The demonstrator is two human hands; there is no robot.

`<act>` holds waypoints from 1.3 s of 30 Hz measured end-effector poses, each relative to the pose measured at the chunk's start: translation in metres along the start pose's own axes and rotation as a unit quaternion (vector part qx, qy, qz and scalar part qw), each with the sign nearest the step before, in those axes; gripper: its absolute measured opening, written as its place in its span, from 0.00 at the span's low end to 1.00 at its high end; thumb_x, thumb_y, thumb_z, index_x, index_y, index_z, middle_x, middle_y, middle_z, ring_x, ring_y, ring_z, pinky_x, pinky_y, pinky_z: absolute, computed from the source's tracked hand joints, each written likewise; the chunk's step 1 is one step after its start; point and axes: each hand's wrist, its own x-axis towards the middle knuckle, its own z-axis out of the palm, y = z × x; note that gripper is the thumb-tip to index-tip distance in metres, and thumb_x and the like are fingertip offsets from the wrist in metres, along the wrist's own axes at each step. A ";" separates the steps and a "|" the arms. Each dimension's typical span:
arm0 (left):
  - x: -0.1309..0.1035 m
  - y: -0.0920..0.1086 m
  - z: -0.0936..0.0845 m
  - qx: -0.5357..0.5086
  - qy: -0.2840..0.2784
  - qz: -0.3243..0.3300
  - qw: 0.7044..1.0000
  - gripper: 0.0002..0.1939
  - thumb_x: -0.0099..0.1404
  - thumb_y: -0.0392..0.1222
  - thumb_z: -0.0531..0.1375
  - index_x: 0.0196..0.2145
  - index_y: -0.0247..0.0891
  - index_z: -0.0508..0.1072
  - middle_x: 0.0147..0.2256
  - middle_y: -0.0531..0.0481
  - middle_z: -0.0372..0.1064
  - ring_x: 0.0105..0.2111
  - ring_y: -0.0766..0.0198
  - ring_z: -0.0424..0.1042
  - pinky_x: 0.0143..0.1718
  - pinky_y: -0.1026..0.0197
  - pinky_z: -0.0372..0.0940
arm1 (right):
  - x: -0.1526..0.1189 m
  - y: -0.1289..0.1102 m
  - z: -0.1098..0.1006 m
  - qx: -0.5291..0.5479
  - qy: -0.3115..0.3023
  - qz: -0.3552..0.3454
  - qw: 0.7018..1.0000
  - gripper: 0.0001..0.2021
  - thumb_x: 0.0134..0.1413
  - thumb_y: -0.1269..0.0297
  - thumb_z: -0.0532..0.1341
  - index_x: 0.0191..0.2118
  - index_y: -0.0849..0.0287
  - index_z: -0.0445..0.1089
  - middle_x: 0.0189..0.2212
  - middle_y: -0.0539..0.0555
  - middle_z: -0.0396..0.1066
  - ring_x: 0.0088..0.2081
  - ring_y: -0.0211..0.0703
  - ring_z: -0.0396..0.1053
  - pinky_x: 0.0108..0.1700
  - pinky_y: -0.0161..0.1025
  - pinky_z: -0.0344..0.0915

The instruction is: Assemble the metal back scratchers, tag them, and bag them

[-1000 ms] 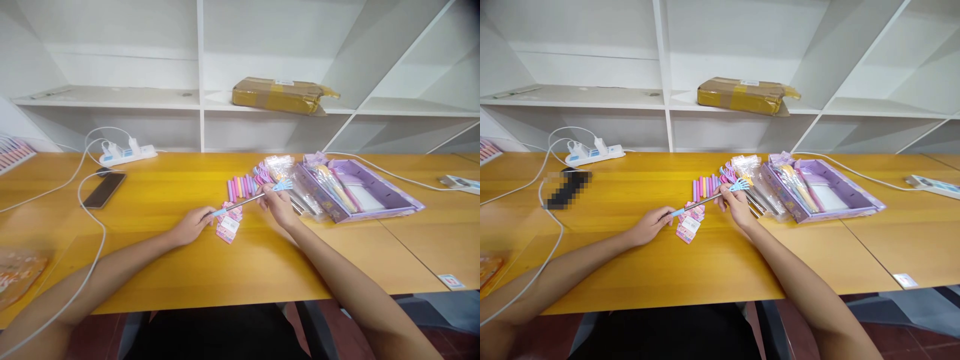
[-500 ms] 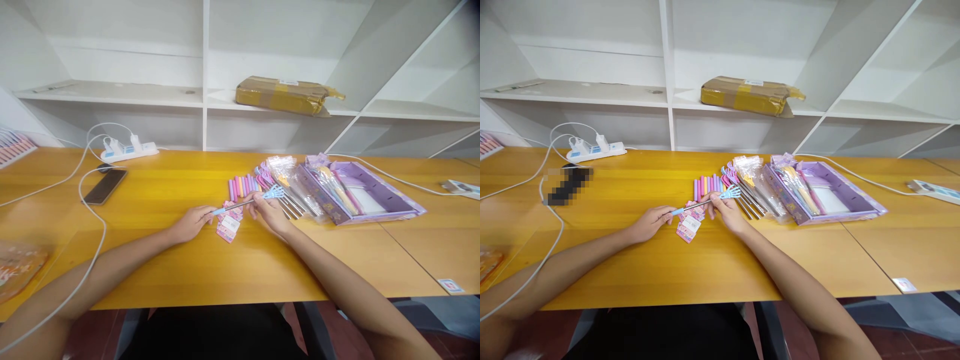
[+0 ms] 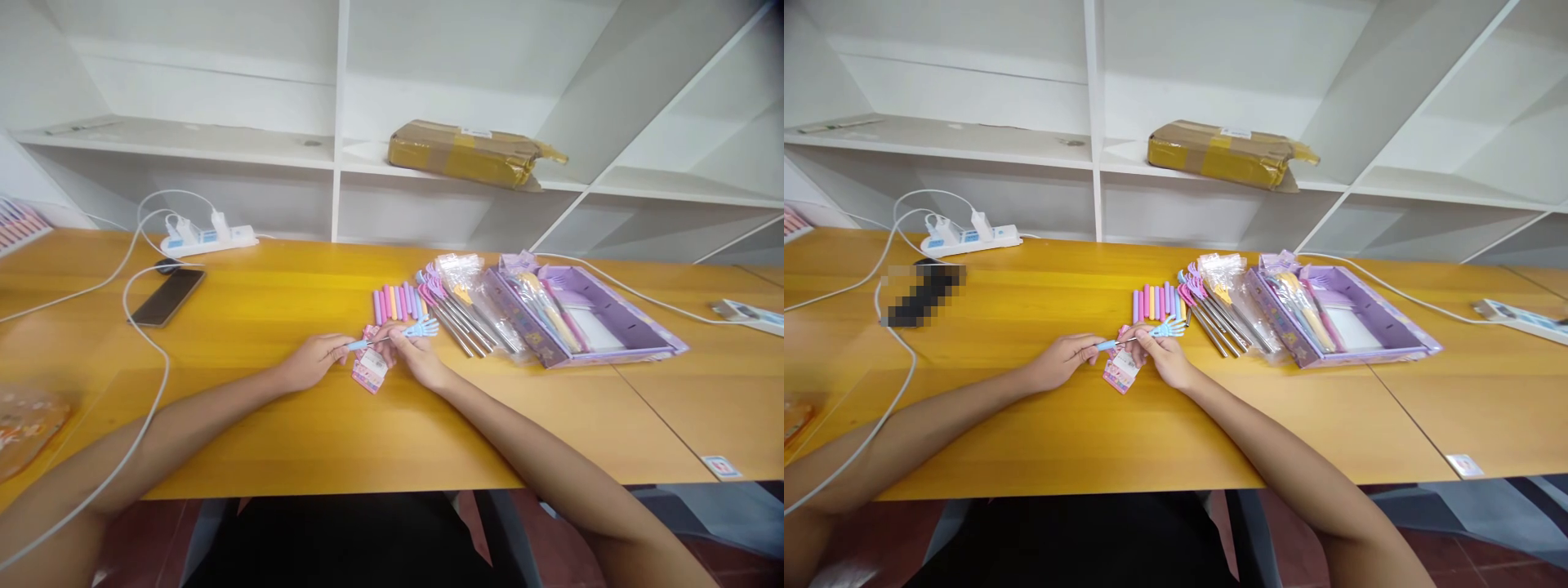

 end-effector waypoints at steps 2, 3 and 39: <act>0.000 -0.002 0.000 0.007 -0.004 -0.002 1.000 0.17 0.79 0.49 0.48 0.47 0.41 0.74 0.34 0.52 0.70 0.36 0.60 0.68 0.43 0.60 0.61 | 0.000 0.002 0.005 0.006 -0.011 0.010 1.000 0.23 0.67 0.40 0.58 0.42 0.57 0.75 0.31 0.51 0.71 0.23 0.37 0.67 0.28 0.38 0.65; 0.000 -0.003 0.001 0.009 -0.005 -0.002 1.000 0.17 0.79 0.49 0.48 0.48 0.41 0.74 0.34 0.52 0.70 0.36 0.60 0.68 0.43 0.60 0.61 | 0.001 0.002 0.007 0.011 -0.015 0.014 1.000 0.23 0.67 0.40 0.58 0.42 0.57 0.75 0.30 0.50 0.71 0.23 0.37 0.67 0.28 0.38 0.65; -0.021 0.062 -0.002 0.356 -0.027 0.039 0.933 0.15 0.80 0.48 0.46 0.43 0.41 0.68 0.34 0.46 0.72 0.30 0.56 0.69 0.29 0.58 0.54 | -0.031 -0.085 0.011 -0.722 -0.097 -0.266 0.631 0.13 0.73 0.72 0.50 0.43 0.60 0.72 0.33 0.56 0.73 0.30 0.44 0.64 0.34 0.43 0.55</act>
